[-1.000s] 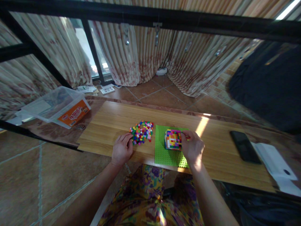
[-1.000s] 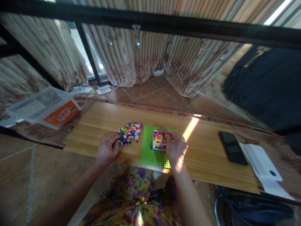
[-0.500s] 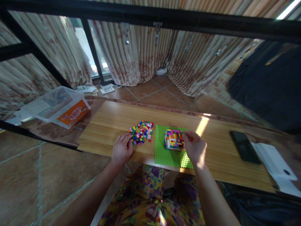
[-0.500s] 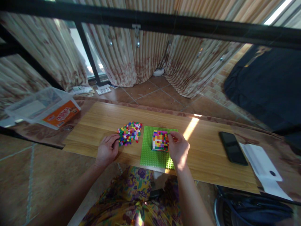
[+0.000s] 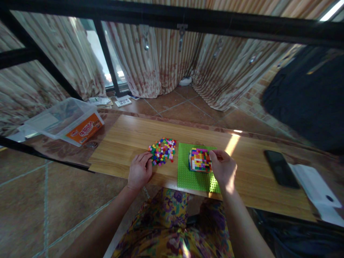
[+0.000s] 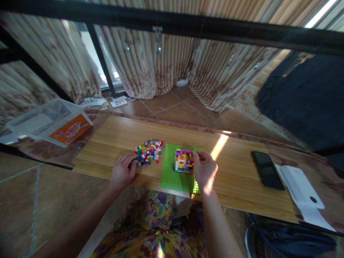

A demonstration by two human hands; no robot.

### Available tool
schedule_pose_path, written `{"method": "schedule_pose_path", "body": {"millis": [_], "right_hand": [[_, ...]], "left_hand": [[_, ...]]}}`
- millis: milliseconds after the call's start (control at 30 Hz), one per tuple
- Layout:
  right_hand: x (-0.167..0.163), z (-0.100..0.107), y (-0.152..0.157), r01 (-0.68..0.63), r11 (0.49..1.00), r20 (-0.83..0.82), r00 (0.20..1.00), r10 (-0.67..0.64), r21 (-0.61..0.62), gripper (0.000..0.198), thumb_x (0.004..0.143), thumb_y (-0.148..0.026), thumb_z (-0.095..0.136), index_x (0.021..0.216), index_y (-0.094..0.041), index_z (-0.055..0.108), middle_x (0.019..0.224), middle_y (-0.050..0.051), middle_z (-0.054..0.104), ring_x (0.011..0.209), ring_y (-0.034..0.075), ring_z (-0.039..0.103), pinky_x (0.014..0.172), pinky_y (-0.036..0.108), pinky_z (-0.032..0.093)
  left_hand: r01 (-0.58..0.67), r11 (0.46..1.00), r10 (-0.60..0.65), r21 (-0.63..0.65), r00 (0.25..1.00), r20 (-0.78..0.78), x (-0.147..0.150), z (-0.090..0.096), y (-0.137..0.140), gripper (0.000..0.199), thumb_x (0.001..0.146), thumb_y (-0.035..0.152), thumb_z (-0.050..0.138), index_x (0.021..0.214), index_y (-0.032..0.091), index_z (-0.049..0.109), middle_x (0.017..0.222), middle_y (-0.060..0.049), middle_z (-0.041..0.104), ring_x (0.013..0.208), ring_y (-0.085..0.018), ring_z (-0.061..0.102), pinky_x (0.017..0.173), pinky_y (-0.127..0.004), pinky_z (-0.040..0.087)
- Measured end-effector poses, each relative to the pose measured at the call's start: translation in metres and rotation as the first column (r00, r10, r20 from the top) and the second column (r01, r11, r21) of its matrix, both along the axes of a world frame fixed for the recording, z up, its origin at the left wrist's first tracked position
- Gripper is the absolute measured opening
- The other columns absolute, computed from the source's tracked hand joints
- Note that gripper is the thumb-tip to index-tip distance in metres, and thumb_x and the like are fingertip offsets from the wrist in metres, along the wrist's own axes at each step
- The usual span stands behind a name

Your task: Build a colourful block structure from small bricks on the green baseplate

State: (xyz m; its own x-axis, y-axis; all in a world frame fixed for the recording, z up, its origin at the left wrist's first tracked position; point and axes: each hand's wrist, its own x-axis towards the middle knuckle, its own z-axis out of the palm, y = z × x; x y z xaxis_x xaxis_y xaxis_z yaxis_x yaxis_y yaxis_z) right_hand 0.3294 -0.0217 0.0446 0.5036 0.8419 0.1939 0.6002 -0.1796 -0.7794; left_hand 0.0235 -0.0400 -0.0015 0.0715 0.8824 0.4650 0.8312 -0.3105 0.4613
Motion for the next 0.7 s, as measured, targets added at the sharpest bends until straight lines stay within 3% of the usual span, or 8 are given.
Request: {"method": "schedule_pose_path", "body": {"millis": [300, 433, 700], "right_hand": [[-0.012, 0.005, -0.005, 0.024, 0.999, 0.389, 0.921, -0.005, -0.044, 0.038, 0.086, -0.051, 0.050, 0.077, -0.019, 0.069, 0.081, 0.005, 0.068, 0.064, 0.016, 0.057, 0.061, 0.028, 0.040], [-0.014, 0.006, -0.005, 0.019, 0.999, 0.405, 0.914, 0.002, -0.049, 0.038, 0.087, -0.049, 0.048, 0.076, -0.019, 0.070, 0.080, 0.006, 0.067, 0.065, 0.016, 0.056, 0.060, 0.027, 0.038], [-0.019, 0.013, -0.002, -0.096, 0.993, 0.282, 0.953, 0.112, -0.069, 0.045, 0.086, -0.053, 0.047, 0.080, -0.018, 0.074, 0.075, 0.007, 0.069, 0.063, 0.018, 0.057, 0.063, 0.030, 0.040]], "left_hand": [[-0.003, 1.000, 0.003, -0.005, 1.000, 0.010, 0.001, 0.001, 0.000, 0.024, 0.090, 0.021, 0.047, 0.106, 0.018, 0.064, 0.110, -0.009, 0.068, 0.101, -0.022, 0.062, 0.093, -0.038, 0.049], [-0.012, 1.000, 0.012, -0.008, 1.000, 0.012, 0.001, 0.001, 0.000, 0.024, 0.090, 0.021, 0.047, 0.106, 0.018, 0.064, 0.110, -0.008, 0.068, 0.100, -0.022, 0.062, 0.093, -0.038, 0.049], [-0.008, 1.000, 0.008, -0.016, 1.000, 0.011, 0.002, 0.002, 0.000, 0.024, 0.090, 0.022, 0.046, 0.106, 0.019, 0.064, 0.110, -0.008, 0.068, 0.101, -0.023, 0.062, 0.093, -0.038, 0.049]]}}
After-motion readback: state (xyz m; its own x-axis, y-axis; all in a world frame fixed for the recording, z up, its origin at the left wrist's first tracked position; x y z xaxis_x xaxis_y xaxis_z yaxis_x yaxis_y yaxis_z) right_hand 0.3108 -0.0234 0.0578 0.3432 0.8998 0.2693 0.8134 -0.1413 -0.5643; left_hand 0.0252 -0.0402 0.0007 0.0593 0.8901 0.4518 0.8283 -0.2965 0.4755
